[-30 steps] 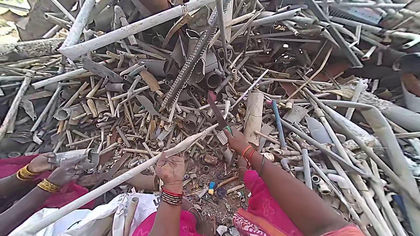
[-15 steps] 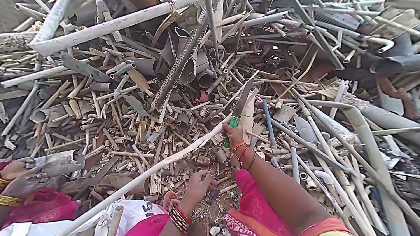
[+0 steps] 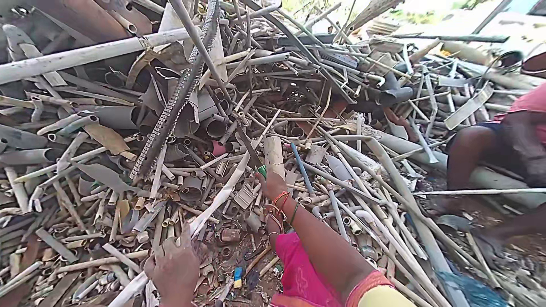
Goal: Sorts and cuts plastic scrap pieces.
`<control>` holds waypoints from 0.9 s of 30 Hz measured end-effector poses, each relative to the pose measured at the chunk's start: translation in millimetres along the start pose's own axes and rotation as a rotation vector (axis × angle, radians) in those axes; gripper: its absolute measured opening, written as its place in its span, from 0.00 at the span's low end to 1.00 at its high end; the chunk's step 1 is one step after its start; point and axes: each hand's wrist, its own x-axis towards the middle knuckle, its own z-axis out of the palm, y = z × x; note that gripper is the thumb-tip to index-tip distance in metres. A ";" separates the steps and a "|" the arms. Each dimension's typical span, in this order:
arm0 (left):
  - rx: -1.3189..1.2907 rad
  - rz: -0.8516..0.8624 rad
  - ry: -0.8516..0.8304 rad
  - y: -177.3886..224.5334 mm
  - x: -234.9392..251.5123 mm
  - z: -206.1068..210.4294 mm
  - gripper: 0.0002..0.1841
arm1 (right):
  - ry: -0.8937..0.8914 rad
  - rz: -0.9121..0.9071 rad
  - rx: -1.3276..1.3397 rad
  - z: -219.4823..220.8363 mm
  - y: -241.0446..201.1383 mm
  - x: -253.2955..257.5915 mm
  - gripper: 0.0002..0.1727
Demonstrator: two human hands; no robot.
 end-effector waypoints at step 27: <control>-0.153 0.117 0.194 27.0 -11.4 24.2 0.23 | -0.164 0.021 0.802 67.2 -19.3 -22.9 0.36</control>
